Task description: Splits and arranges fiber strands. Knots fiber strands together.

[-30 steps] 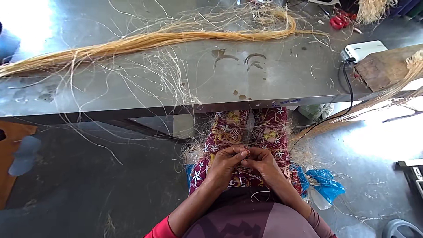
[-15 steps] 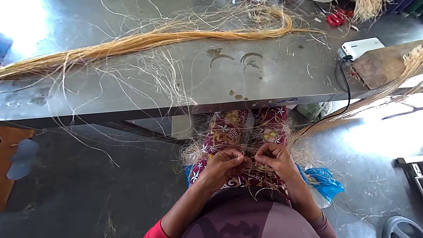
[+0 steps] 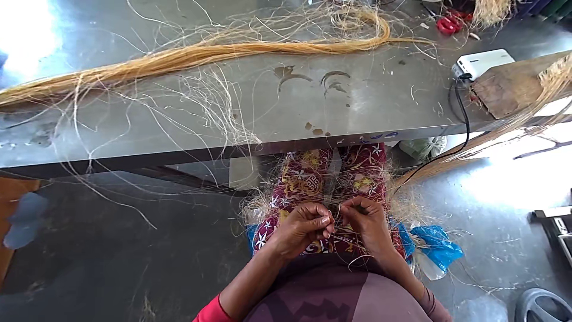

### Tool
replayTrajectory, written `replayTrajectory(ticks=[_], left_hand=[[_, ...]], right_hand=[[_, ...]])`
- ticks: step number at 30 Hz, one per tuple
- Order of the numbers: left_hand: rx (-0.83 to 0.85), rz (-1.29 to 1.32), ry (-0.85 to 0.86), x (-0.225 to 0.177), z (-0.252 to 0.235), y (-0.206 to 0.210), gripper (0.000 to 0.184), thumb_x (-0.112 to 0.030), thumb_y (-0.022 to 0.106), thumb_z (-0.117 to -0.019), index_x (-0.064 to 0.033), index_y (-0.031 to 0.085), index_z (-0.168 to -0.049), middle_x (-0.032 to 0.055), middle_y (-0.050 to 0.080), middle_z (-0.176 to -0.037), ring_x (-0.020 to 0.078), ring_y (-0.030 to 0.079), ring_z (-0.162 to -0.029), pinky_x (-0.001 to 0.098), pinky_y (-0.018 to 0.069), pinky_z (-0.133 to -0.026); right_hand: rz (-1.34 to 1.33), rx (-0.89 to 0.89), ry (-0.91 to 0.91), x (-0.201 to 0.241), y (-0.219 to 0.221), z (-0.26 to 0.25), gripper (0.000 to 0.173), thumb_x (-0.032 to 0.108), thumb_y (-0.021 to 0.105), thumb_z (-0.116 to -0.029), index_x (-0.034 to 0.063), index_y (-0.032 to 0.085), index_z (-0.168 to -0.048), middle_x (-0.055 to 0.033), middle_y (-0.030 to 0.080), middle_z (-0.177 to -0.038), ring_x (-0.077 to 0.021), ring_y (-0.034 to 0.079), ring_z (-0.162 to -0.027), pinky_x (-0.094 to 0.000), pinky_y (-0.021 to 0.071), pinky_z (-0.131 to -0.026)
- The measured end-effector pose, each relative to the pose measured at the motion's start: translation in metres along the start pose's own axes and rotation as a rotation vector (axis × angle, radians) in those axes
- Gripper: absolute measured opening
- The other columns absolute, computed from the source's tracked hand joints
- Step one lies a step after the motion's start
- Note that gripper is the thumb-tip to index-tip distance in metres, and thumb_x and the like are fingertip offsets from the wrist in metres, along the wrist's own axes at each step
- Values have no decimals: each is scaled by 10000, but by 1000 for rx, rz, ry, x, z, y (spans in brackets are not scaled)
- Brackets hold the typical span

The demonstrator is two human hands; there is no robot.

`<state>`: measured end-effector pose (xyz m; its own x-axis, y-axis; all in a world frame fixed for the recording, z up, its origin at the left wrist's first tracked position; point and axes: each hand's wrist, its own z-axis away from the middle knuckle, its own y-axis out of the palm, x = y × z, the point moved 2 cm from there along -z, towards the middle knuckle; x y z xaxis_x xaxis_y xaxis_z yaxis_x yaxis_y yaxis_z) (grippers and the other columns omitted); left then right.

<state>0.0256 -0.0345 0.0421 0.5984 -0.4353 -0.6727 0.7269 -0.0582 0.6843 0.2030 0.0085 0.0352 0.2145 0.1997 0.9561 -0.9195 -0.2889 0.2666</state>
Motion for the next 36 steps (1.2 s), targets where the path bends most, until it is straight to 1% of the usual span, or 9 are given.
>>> replayTrajectory(ticks=[4,7,17,19,23,26,29,33,36], left_hand=[[-97,-49,-10,3,-5,6,259,61,573,-934,-126,736,-863,-1,747,-785,46,698,-670,183,580,-636],[-153,-85,5,3,-6,8,247,67,564,-940,-105,725,-867,7,752,-784,52,702,-662,187,582,-627],[-319,-234,96,3,-7,17,210,95,578,-940,-72,689,-877,-1,745,-759,59,702,-640,194,587,-608],[-322,-281,117,3,-8,16,194,88,590,-934,-70,690,-884,-8,742,-766,59,702,-649,200,590,-620],[-319,-379,128,3,-8,16,177,81,616,-921,-72,701,-896,-22,747,-777,54,707,-664,202,596,-634],[-358,-421,204,6,-8,16,163,77,633,-918,-63,715,-903,-31,746,-784,47,704,-666,200,597,-634],[-409,-447,284,10,-8,16,158,64,630,-924,-59,727,-906,-38,740,-786,40,691,-660,192,588,-625],[-438,-495,297,10,-8,16,147,52,635,-928,-51,739,-917,-45,736,-785,34,691,-670,190,591,-638],[-429,-624,304,10,-8,15,108,29,671,-919,-46,748,-925,-62,732,-804,7,677,-670,171,584,-646]], right_hand=[[-16,51,28,1,3,4,131,-96,652,-901,-13,752,-919,3,750,-779,-6,683,-672,-177,578,-659],[38,63,-40,4,0,5,146,-114,667,-877,-21,763,-938,4,763,-833,3,695,-738,-174,585,-725],[132,29,-178,3,-1,6,138,-106,692,-854,-45,763,-956,-21,774,-886,-5,717,-813,-188,598,-801],[113,19,-173,2,-1,6,131,-105,693,-854,-39,761,-945,-15,771,-877,-10,716,-803,-191,599,-791],[104,-14,-131,0,-1,6,95,-78,670,-888,-15,736,-917,18,738,-809,17,670,-722,-154,564,-699],[102,-23,-109,-1,0,5,99,-62,638,-919,-6,719,-919,25,732,-785,22,658,-685,-143,545,-653],[120,-34,-126,-3,-1,6,97,-59,631,-923,-1,708,-914,31,727,-778,28,645,-681,-137,531,-651],[159,23,-191,-5,-3,6,86,-44,630,-920,5,700,-905,56,712,-781,46,633,-695,-126,525,-662],[160,75,-120,-3,-4,5,87,-28,625,-934,10,693,-896,70,690,-750,54,609,-667,-121,505,-640]])
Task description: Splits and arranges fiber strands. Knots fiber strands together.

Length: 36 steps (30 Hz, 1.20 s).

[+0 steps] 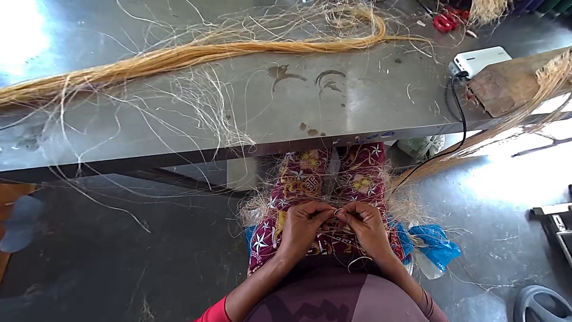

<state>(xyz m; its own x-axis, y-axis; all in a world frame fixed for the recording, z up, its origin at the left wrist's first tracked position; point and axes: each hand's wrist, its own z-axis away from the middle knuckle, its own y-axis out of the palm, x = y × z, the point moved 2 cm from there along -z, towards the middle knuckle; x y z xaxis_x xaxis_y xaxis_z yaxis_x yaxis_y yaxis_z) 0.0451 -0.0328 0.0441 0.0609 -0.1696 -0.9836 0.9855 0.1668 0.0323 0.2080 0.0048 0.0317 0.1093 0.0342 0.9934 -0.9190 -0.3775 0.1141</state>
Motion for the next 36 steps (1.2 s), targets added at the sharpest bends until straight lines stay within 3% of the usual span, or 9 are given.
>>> replayTrajectory(ticks=[3,7,13,17,20,23,26,30,36], left_hand=[[26,-126,108,4,-1,-3,63,-26,700,-916,-43,758,-936,-54,727,-863,-24,660,-702,143,568,-662],[61,-220,216,4,-2,-6,74,-52,708,-903,-40,774,-934,-22,726,-911,-41,665,-826,116,551,-763],[112,-248,225,4,-1,-11,179,-40,665,-923,-13,752,-1076,1,725,-973,-39,661,-843,116,546,-791],[135,-287,228,4,1,-16,160,-63,671,-926,-25,773,-1042,0,697,-939,-46,641,-850,103,528,-791],[125,-281,202,5,2,-20,114,-77,686,-920,-39,776,-979,-21,680,-899,-54,630,-820,96,521,-761],[99,-225,137,6,1,-25,88,-69,685,-917,-49,761,-959,-49,702,-887,-51,637,-773,114,533,-722],[73,-180,75,6,1,-28,74,-59,688,-914,-57,747,-958,-75,713,-844,-52,632,-713,127,530,-674],[61,-175,59,7,3,-29,78,-63,687,-904,-60,751,-948,-82,713,-827,-53,634,-707,129,531,-672],[67,-129,53,7,3,-30,68,-51,703,-901,-59,751,-948,-87,708,-814,-53,624,-687,126,524,-658]], right_hand=[[-64,48,166,2,-1,-2,114,-17,617,-948,38,679,-869,82,660,-697,54,572,-601,-120,469,-578],[-127,139,318,1,-3,-3,128,-11,626,-946,49,673,-843,71,639,-644,41,537,-540,-130,435,-522],[-102,171,470,6,1,-8,146,-35,640,-931,44,674,-814,69,624,-627,33,525,-518,-134,438,-508],[19,178,499,8,8,-10,134,-42,672,-908,45,672,-806,76,621,-627,38,506,-505,-137,425,-496],[93,193,466,6,11,-11,108,-6,713,-889,47,658,-812,73,616,-638,36,515,-521,-143,432,-511],[166,166,379,6,12,-11,113,52,768,-855,22,687,-929,68,636,-690,34,539,-569,-147,463,-565],[114,73,241,8,14,-10,146,38,737,-876,-5,703,-1012,58,646,-727,37,543,-594,-133,460,-579],[81,18,103,5,20,-10,106,-13,711,-880,-27,726,-984,25,702,-797,41,590,-652,-131,503,-628],[191,-30,-29,4,23,-7,79,-12,666,-875,-25,725,-925,39,684,-761,72,561,-634,-106,475,-600]])
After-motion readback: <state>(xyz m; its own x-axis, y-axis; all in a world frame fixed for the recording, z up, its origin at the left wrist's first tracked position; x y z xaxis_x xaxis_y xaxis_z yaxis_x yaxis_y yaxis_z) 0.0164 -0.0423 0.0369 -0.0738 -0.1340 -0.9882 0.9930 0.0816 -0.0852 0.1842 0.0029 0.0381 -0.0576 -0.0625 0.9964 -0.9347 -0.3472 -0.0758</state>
